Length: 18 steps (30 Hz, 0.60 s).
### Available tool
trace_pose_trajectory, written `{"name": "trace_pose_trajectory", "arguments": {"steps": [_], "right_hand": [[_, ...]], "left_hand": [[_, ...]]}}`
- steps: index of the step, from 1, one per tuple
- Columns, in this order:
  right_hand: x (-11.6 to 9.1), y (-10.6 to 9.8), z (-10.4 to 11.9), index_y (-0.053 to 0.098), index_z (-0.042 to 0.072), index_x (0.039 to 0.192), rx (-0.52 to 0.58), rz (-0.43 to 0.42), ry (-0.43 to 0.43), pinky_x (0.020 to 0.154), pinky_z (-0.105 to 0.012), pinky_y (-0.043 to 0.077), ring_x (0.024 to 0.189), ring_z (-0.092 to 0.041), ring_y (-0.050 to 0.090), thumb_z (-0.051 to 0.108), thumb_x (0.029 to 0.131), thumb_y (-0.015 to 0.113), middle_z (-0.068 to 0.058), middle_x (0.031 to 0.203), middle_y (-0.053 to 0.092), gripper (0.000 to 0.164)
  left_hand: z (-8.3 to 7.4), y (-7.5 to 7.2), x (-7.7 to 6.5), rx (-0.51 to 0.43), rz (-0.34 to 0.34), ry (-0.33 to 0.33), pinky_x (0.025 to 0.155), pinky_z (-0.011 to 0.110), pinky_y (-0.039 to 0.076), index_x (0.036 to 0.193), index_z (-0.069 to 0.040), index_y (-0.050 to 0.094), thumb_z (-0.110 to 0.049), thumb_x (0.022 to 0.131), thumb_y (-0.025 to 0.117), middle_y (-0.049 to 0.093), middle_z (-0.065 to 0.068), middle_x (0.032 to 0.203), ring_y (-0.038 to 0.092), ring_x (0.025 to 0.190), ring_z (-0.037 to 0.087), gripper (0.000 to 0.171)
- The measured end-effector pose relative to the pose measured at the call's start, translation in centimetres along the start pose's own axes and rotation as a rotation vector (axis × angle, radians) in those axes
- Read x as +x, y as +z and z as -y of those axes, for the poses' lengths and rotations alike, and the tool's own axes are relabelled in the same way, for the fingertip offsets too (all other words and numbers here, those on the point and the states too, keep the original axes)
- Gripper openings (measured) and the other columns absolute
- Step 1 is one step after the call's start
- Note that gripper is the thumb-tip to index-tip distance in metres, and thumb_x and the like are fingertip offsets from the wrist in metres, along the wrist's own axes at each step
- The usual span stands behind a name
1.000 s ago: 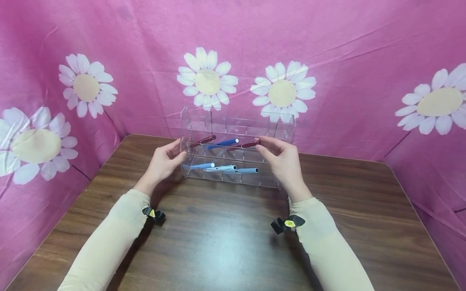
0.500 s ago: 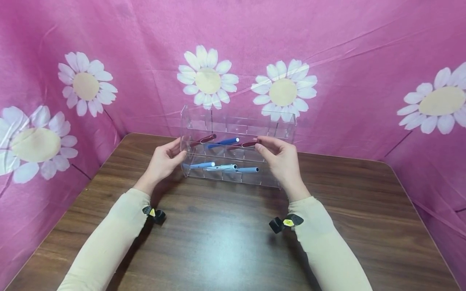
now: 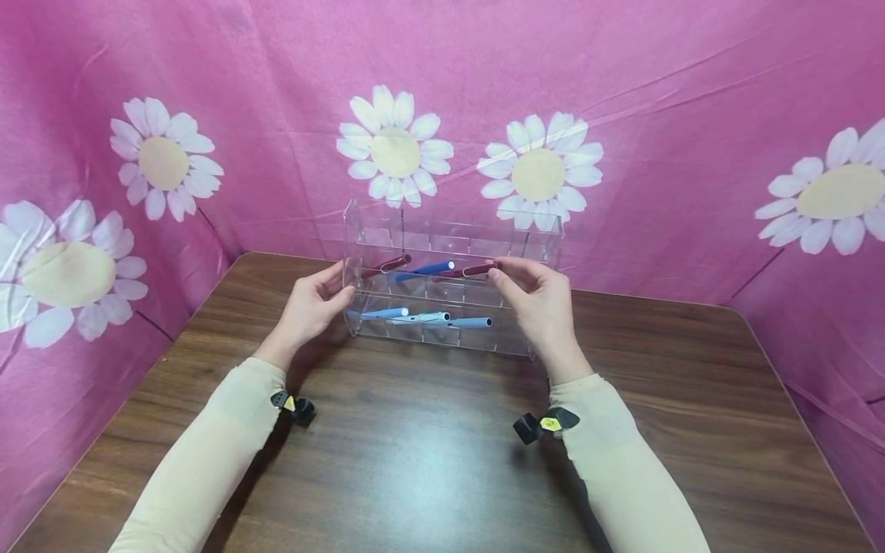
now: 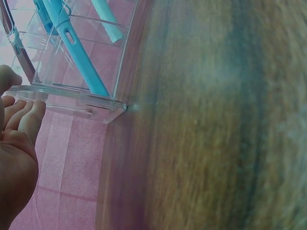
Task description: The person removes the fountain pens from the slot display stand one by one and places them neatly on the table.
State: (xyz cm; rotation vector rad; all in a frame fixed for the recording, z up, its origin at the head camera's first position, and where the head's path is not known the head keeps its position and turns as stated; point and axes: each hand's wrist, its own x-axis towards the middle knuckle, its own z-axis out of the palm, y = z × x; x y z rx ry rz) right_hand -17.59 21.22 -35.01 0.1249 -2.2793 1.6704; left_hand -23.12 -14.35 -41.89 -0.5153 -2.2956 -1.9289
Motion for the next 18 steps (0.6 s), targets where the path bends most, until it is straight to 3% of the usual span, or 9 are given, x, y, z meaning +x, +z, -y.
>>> {"name": "trace_pose_trajectory", "arguments": {"steps": [4, 11, 18], "right_hand": [[0.01, -0.15, 0.20, 0.080, 0.000, 0.125, 0.027, -0.014, -0.007, 0.070, -0.010, 0.060, 0.084, 0.005, 0.073, 0.014, 0.099, 0.079, 0.017, 0.098, 0.082, 0.029], [-0.06, -0.41, 0.49, 0.076, -0.006, 0.126, 0.089, -0.035, -0.004, 0.076, -0.009, 0.063, 0.084, 0.004, 0.076, 0.011, 0.099, 0.078, 0.025, 0.092, 0.079, 0.032], [-0.08, -0.79, 0.75, 0.074, -0.010, 0.127, 0.124, -0.039, -0.005, 0.082, -0.011, 0.065, 0.086, 0.000, 0.080, 0.010, 0.100, 0.076, 0.021, 0.092, 0.081, 0.033]], "left_hand": [[-0.09, -0.03, -0.03, 0.000, -0.002, -0.002, 0.107, 0.014, 0.054, 0.154, 0.018, 0.043, 0.013, 0.099, 0.060, 0.052, 0.037, 0.151, 0.053, 0.143, 0.049, 0.057], [0.09, -0.03, 0.00, 0.006, 0.005, -0.001, 0.106, 0.012, 0.054, 0.153, 0.018, 0.043, 0.013, 0.099, 0.060, 0.052, 0.037, 0.151, 0.053, 0.142, 0.049, 0.057], [0.16, -0.02, 0.00, -0.008, 0.014, 0.021, 0.109, 0.016, 0.054, 0.152, 0.020, 0.043, 0.013, 0.098, 0.059, 0.052, 0.038, 0.150, 0.053, 0.142, 0.050, 0.057]]}}
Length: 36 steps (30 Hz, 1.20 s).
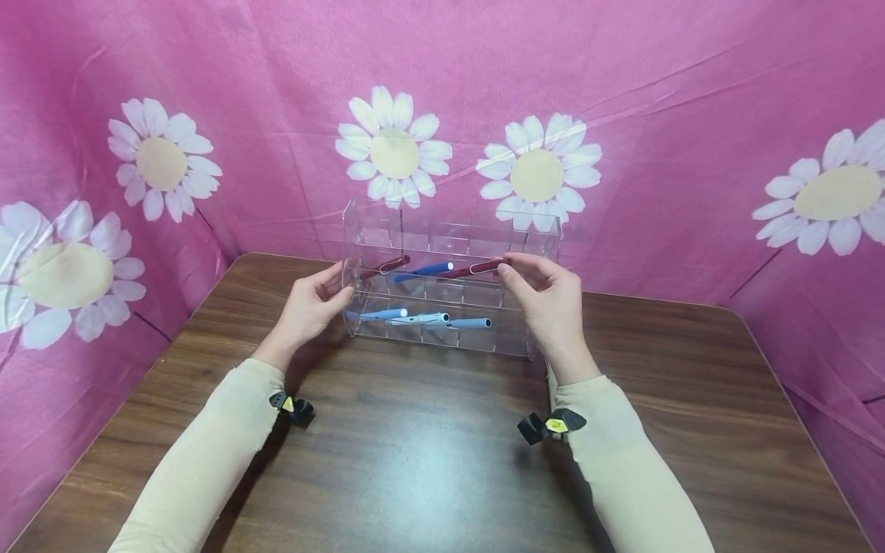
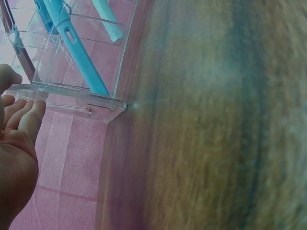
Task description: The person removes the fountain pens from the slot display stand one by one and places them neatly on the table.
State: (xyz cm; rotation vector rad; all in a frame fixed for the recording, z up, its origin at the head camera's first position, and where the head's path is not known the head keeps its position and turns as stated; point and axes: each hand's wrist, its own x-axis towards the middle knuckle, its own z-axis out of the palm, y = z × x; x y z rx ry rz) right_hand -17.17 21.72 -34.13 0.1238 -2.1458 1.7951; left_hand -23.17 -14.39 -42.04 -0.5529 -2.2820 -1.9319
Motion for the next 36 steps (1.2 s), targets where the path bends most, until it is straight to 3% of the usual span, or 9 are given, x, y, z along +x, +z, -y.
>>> {"name": "trace_pose_trajectory", "arguments": {"steps": [5, 14, 23, 36], "right_hand": [[0.1, -0.2, 0.3, 0.074, -0.011, 0.125, 0.024, -0.021, -0.012, 0.081, -0.013, 0.066, 0.085, 0.001, 0.079, 0.010, 0.100, 0.077, 0.019, 0.092, 0.082, 0.033], [0.3, -0.7, 0.9, 0.075, -0.013, 0.120, 0.221, -0.063, -0.047, 0.083, -0.020, 0.068, 0.084, -0.007, 0.082, 0.002, 0.096, 0.079, 0.004, 0.096, 0.085, 0.028], [0.6, -1.7, 1.7, 0.075, -0.016, 0.117, 0.275, -0.104, -0.117, 0.082, -0.021, 0.069, 0.082, -0.009, 0.082, -0.004, 0.096, 0.077, 0.000, 0.094, 0.085, 0.024], [-0.4, -2.7, 1.9, 0.074, -0.017, 0.119, 0.301, -0.147, -0.092, 0.085, -0.024, 0.068, 0.084, -0.012, 0.083, -0.005, 0.094, 0.078, -0.004, 0.098, 0.085, 0.028]], "left_hand": [[-0.2, -0.1, 0.0, 0.003, 0.002, -0.002, 0.109, 0.016, 0.054, 0.153, 0.019, 0.043, 0.013, 0.099, 0.059, 0.052, 0.036, 0.151, 0.054, 0.142, 0.049, 0.057], [-0.4, -0.1, 0.2, -0.002, 0.001, 0.003, 0.107, 0.014, 0.054, 0.154, 0.018, 0.042, 0.013, 0.099, 0.059, 0.052, 0.036, 0.151, 0.054, 0.142, 0.048, 0.058], [-0.6, -0.1, 0.4, 0.018, -0.013, 0.003, 0.108, 0.018, 0.054, 0.153, 0.019, 0.042, 0.013, 0.098, 0.060, 0.052, 0.036, 0.150, 0.055, 0.141, 0.050, 0.058], [-0.4, -0.1, -0.4, 0.061, 0.015, -0.029, 0.107, 0.017, 0.054, 0.154, 0.015, 0.045, 0.009, 0.100, 0.062, 0.055, 0.033, 0.151, 0.058, 0.140, 0.047, 0.057]]}}
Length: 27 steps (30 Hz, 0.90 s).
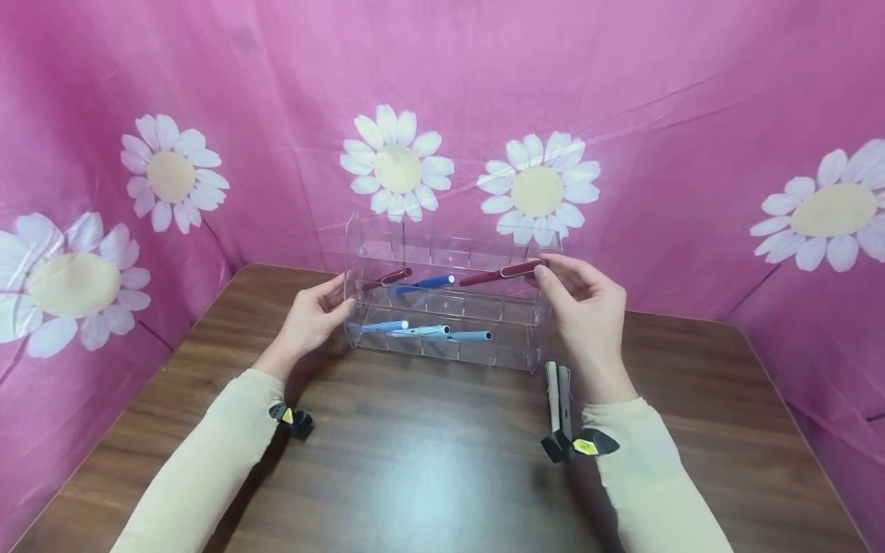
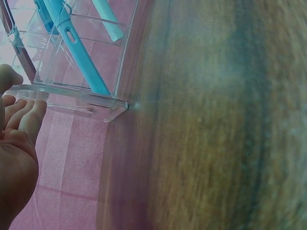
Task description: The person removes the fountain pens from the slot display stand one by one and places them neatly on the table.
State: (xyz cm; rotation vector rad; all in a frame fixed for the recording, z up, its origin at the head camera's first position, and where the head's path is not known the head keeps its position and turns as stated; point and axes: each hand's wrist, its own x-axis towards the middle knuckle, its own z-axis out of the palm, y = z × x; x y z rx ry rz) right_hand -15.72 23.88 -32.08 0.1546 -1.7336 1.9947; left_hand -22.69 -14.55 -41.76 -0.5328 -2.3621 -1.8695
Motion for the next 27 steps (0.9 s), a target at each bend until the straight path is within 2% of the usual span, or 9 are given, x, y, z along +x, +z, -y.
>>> {"name": "trace_pose_trajectory", "arguments": {"steps": [6, 17, 27], "right_hand": [[-0.3, -0.5, 0.1, 0.075, -0.015, 0.117, -0.011, -0.013, -0.002, 0.086, -0.023, 0.068, 0.082, -0.013, 0.083, -0.006, 0.094, 0.077, -0.005, 0.096, 0.085, 0.025], [0.3, -1.6, 0.9, 0.073, -0.020, 0.115, 0.054, -0.045, -0.078, 0.084, -0.025, 0.069, 0.080, -0.017, 0.083, -0.010, 0.093, 0.076, -0.011, 0.095, 0.084, 0.025], [0.6, -2.2, 1.2, 0.074, -0.019, 0.115, 0.069, -0.073, -0.076, 0.082, -0.023, 0.070, 0.078, -0.017, 0.083, -0.010, 0.093, 0.076, -0.012, 0.092, 0.084, 0.024]], "left_hand": [[0.2, 0.0, -0.5, 0.011, -0.009, -0.001, 0.105, 0.017, 0.055, 0.154, 0.015, 0.046, 0.010, 0.100, 0.062, 0.056, 0.033, 0.149, 0.059, 0.138, 0.047, 0.057], [-0.1, 0.2, 0.1, -0.028, -0.003, 0.011, 0.107, 0.017, 0.055, 0.154, 0.016, 0.045, 0.010, 0.100, 0.061, 0.055, 0.034, 0.150, 0.057, 0.141, 0.047, 0.056], [0.1, 0.1, 0.2, -0.043, -0.002, 0.010, 0.107, 0.015, 0.054, 0.154, 0.018, 0.042, 0.012, 0.100, 0.060, 0.053, 0.035, 0.151, 0.055, 0.142, 0.048, 0.057]]}}
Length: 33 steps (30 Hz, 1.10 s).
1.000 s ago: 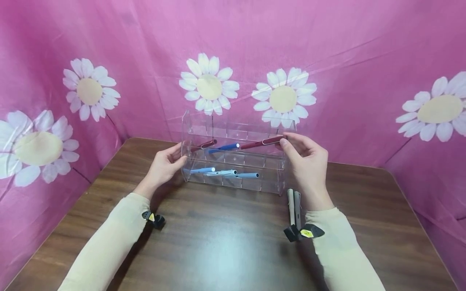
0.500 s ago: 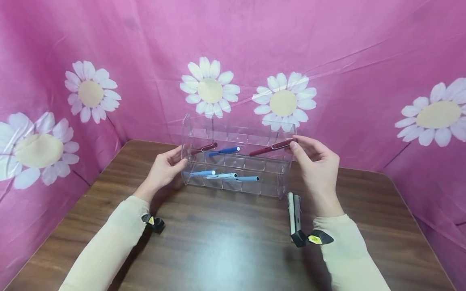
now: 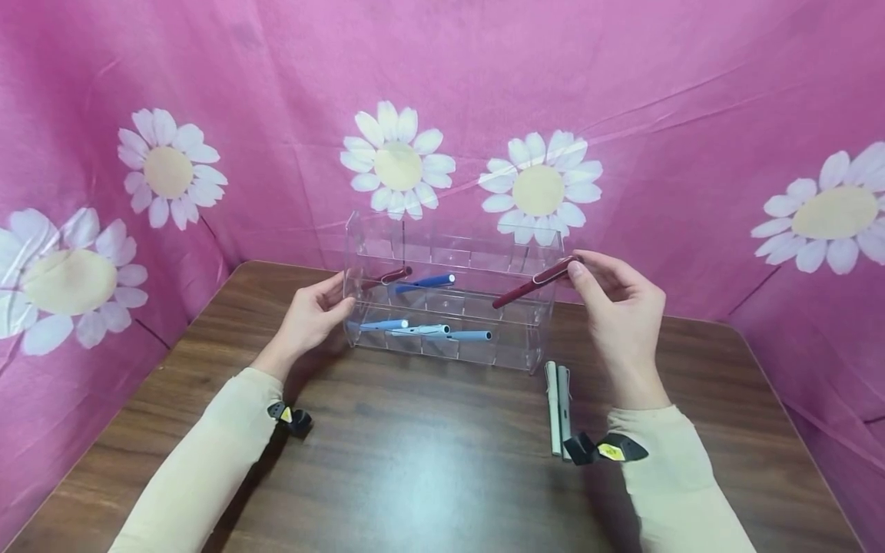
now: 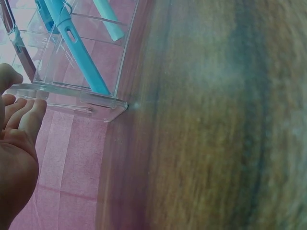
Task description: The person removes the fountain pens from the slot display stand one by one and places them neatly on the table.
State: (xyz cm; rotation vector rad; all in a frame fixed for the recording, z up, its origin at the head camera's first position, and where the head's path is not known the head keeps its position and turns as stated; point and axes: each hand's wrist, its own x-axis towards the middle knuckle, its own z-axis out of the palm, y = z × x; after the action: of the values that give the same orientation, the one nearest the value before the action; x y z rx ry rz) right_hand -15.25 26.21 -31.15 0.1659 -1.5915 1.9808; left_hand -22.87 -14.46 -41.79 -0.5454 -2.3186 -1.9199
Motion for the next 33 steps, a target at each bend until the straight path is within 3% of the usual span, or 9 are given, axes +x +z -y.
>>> {"name": "trace_pose_trajectory", "arguments": {"steps": [11, 21, 33], "right_hand": [[0.1, -0.8, 0.2, 0.077, -0.017, 0.112, -0.019, -0.046, 0.036, 0.074, -0.021, 0.069, 0.068, -0.014, 0.076, -0.008, 0.091, 0.079, -0.010, 0.086, 0.083, 0.022], [-0.4, -1.3, -0.5, 0.076, -0.017, 0.113, -0.008, -0.037, 0.080, 0.072, -0.025, 0.070, 0.071, -0.014, 0.078, -0.009, 0.092, 0.078, -0.011, 0.089, 0.083, 0.022], [-0.4, -2.4, -1.1, 0.081, -0.008, 0.114, -0.143, -0.058, 0.156, 0.071, -0.016, 0.067, 0.071, -0.009, 0.078, -0.005, 0.091, 0.081, -0.002, 0.089, 0.084, 0.023]], "left_hand": [[-0.2, -0.1, -0.1, 0.019, -0.007, -0.012, 0.106, 0.014, 0.055, 0.155, 0.015, 0.044, 0.010, 0.100, 0.061, 0.054, 0.034, 0.151, 0.057, 0.141, 0.046, 0.058], [0.3, -0.1, -0.5, 0.019, -0.016, -0.014, 0.105, 0.012, 0.055, 0.154, 0.017, 0.044, 0.012, 0.099, 0.061, 0.054, 0.035, 0.150, 0.056, 0.140, 0.048, 0.058], [0.2, 0.0, 0.0, 0.016, -0.013, -0.005, 0.107, 0.015, 0.054, 0.154, 0.017, 0.044, 0.011, 0.100, 0.061, 0.054, 0.035, 0.150, 0.056, 0.140, 0.048, 0.057]]}}
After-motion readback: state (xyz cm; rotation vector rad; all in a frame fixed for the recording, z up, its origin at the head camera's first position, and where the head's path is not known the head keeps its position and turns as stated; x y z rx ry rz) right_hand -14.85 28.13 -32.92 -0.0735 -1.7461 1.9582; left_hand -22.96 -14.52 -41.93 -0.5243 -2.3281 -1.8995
